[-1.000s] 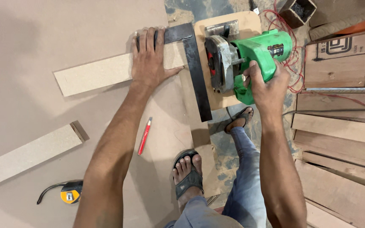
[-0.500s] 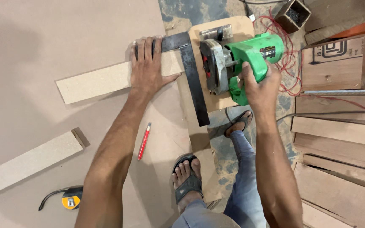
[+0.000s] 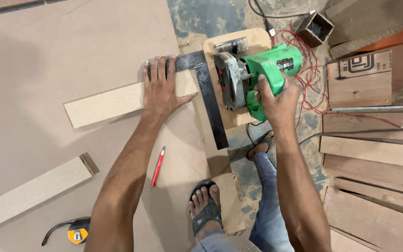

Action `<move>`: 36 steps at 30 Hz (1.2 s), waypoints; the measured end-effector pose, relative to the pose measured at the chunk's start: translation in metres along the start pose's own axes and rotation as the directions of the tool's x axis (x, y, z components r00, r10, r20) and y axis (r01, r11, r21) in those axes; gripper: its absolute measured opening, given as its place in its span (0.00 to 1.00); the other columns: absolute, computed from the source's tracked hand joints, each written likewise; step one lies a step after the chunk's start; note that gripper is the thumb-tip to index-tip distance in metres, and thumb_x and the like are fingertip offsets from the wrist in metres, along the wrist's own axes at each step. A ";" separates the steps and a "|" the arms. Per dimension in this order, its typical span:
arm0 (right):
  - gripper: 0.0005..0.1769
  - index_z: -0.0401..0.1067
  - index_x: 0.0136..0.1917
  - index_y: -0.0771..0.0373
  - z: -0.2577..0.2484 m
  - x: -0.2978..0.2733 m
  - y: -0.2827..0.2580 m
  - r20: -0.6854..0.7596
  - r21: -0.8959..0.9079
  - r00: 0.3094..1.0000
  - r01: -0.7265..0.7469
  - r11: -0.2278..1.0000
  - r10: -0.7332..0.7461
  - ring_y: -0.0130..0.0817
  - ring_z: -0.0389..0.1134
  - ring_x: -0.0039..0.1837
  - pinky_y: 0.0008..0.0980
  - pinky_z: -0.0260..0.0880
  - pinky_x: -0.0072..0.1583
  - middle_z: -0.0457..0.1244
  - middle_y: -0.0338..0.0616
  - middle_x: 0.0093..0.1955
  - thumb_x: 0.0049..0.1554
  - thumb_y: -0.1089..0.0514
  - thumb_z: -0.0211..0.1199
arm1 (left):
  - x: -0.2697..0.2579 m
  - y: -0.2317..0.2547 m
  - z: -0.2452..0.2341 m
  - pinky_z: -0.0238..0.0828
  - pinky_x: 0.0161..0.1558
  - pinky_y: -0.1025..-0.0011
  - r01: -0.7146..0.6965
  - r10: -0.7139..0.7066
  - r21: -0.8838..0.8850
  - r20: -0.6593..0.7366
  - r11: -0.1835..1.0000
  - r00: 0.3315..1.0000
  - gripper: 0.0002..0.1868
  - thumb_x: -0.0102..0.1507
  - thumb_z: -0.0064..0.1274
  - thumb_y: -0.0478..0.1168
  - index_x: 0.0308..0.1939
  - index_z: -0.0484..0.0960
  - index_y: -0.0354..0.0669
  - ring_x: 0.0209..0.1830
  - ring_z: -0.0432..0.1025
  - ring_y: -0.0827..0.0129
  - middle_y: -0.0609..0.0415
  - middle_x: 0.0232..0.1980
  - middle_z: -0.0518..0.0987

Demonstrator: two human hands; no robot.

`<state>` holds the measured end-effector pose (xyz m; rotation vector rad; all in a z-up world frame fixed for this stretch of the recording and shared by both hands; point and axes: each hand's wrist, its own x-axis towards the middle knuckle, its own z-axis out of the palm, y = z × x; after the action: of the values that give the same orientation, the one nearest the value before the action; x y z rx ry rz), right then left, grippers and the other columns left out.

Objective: The person measures and marks wooden planks with a pencil and tape measure, then uses a circular saw to cut the planks. The person also fits a small wooden piece into a cabinet frame.

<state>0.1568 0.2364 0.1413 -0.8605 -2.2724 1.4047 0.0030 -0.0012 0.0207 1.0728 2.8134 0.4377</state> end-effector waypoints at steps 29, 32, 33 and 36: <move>0.10 0.73 0.50 0.71 0.007 0.014 0.000 0.010 0.004 0.999 0.039 0.999 -0.039 0.25 0.68 0.34 0.26 0.67 0.36 0.68 0.41 0.37 0.66 0.59 0.63 | 0.003 -0.001 0.003 0.39 0.76 0.39 0.016 -0.017 0.010 0.065 1.000 0.998 0.68 0.46 0.65 0.76 0.77 0.56 0.39 0.76 0.47 0.50 0.43 0.72 0.58; 0.11 0.73 0.51 0.71 0.008 0.014 -0.001 0.010 0.010 1.000 0.023 1.000 -0.024 0.24 0.69 0.34 0.26 0.67 0.36 0.69 0.41 0.38 0.66 0.58 0.63 | 0.004 -0.002 0.005 0.39 0.76 0.39 0.030 -0.030 0.000 0.085 1.000 0.996 0.69 0.46 0.65 0.77 0.77 0.55 0.40 0.77 0.46 0.49 0.43 0.72 0.57; 0.11 0.73 0.51 0.71 0.008 0.014 -0.001 0.009 0.004 1.000 0.018 1.000 -0.018 0.24 0.69 0.34 0.25 0.67 0.36 0.69 0.42 0.39 0.66 0.58 0.63 | 0.004 -0.002 0.007 0.39 0.76 0.39 0.036 -0.036 -0.006 0.090 0.999 0.995 0.69 0.45 0.65 0.77 0.77 0.55 0.40 0.77 0.46 0.49 0.43 0.73 0.57; 0.11 0.73 0.52 0.71 0.008 0.016 -0.002 0.013 -0.010 1.000 0.018 1.000 -0.017 0.24 0.70 0.35 0.25 0.69 0.36 0.70 0.41 0.39 0.66 0.58 0.63 | 0.005 -0.003 0.011 0.37 0.75 0.37 0.023 -0.022 -0.002 0.091 1.000 0.996 0.70 0.45 0.64 0.79 0.77 0.54 0.40 0.76 0.46 0.48 0.41 0.72 0.56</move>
<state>0.1393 0.2410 0.1388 -0.8350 -2.2931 1.3963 -0.0009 0.0022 0.0094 1.0320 2.7417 0.3807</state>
